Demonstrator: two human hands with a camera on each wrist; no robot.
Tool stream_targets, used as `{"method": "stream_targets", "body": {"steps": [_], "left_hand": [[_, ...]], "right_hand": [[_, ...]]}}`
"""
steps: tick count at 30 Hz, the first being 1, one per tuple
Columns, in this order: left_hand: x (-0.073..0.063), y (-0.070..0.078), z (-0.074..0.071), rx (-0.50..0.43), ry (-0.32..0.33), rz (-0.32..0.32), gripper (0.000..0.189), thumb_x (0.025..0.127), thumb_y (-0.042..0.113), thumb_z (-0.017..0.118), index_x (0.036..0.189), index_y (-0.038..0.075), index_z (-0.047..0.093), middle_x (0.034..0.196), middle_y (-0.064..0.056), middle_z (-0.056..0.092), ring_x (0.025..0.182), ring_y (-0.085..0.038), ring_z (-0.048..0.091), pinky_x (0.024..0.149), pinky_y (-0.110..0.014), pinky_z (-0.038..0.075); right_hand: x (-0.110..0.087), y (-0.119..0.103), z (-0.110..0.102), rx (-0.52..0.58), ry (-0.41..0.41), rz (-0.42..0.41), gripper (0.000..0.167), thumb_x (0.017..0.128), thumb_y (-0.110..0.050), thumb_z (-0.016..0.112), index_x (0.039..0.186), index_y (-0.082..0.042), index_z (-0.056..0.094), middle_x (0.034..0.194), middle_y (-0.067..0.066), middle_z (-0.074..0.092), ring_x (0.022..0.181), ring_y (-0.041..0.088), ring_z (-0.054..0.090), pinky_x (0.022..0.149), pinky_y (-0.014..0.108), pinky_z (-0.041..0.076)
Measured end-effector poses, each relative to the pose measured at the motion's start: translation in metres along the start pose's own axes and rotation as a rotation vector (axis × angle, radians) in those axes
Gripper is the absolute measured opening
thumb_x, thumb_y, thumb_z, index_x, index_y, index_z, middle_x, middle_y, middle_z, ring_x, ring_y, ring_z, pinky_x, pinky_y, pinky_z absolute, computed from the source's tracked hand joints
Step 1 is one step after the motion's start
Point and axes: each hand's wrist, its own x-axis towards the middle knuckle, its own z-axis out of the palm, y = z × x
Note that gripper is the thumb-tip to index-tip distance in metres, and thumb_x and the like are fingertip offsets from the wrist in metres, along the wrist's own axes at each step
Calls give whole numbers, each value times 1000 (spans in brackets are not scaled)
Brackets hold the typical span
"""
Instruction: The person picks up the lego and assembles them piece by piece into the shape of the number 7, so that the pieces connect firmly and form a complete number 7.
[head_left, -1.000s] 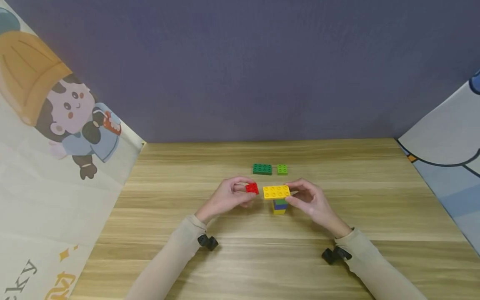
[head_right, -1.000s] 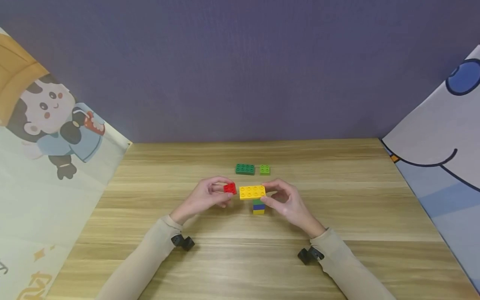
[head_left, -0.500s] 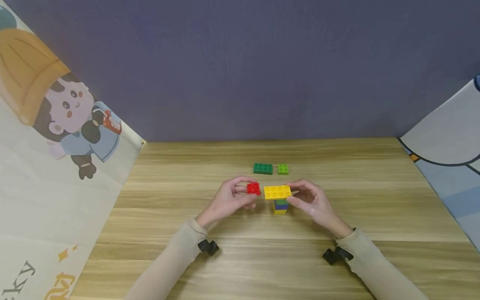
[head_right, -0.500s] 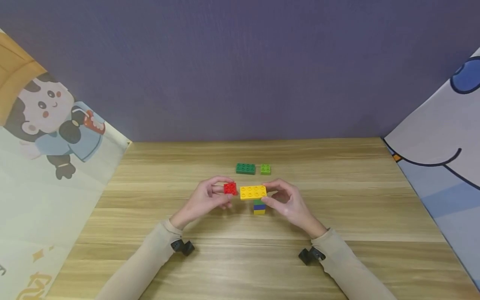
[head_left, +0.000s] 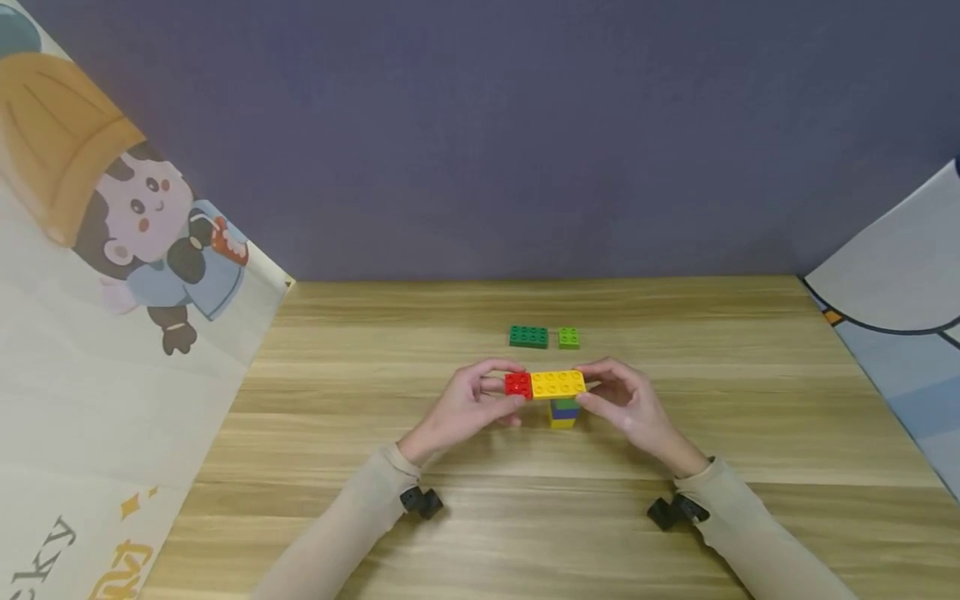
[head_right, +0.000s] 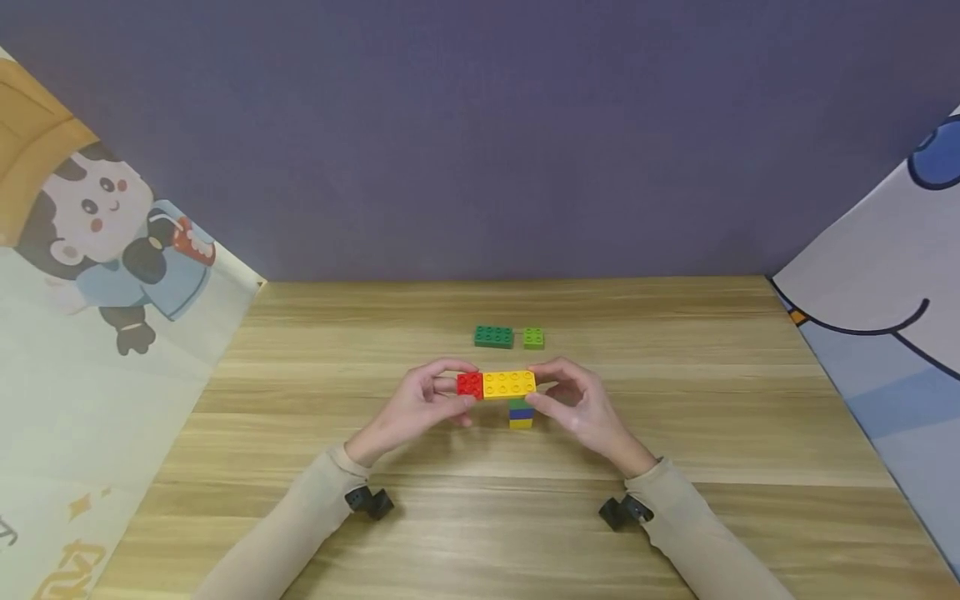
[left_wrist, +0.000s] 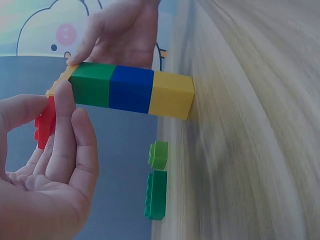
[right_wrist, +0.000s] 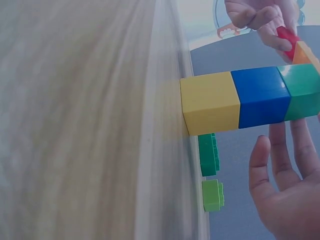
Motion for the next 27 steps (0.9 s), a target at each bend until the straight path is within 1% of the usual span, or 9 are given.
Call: {"method": "stream_targets", "body": {"steps": [5,7,9,12,16,19,22,24,27], "left_hand": [[0,0,0,-38,-5,-17,51,102,3,67,149,-6,51,130,-31,71,81,-18,77,84,-37,66],[0,0,0,-46,-9,-29,50,102,3,67,150,-4,53,132,-29,71,81,-14,77,85,-33,66],[0,1,1,-50,-12,-42,50,102,3,68,150,-3,54,134,-28,70,83,-13,77,86,-33,66],[0,1,2,-40,-9,-61,50,102,5,69,150,0,56,137,-25,71,86,-18,78,88,-35,65],[2,2,4,-23,12,-60,49,103,6,69,150,2,58,136,-23,72,88,-29,79,88,-33,65],[3,1,6,-14,24,-48,48,102,6,70,149,2,59,136,-22,72,85,-28,79,85,-29,65],[4,0,8,-17,33,-40,48,102,5,71,148,0,59,134,-23,73,85,-27,79,84,-30,66],[5,-1,9,-25,39,-41,50,100,3,73,148,-1,59,132,-24,73,93,-35,79,85,-34,66],[7,-3,10,-33,51,-43,52,99,2,74,148,-1,59,131,-25,73,105,-50,74,86,-39,66]], "right_hand": [[0,1,0,2,7,-5,33,91,18,69,123,12,64,122,-12,73,105,6,70,91,20,60],[0,2,0,-1,10,-10,33,91,18,69,122,12,64,122,-12,74,105,6,70,90,20,59],[0,2,0,-5,12,-14,33,90,19,69,122,12,64,121,-12,74,105,6,70,90,20,59],[0,1,0,-14,11,-15,33,91,18,70,122,12,64,121,-13,74,105,6,70,90,20,60],[0,0,0,-24,10,-9,32,91,17,70,122,11,65,121,-13,73,105,5,70,90,20,60],[0,0,0,-17,8,-6,32,92,17,70,123,12,64,121,-13,74,105,5,70,90,20,60],[0,0,-1,-8,6,-8,32,91,18,69,123,13,64,121,-13,73,105,5,70,91,20,60],[0,1,-1,-10,6,-9,32,91,18,70,123,13,63,122,-13,73,106,6,70,91,20,60],[0,1,-1,-23,6,-8,33,91,18,70,123,12,64,122,-13,73,106,6,70,91,20,60]]}}
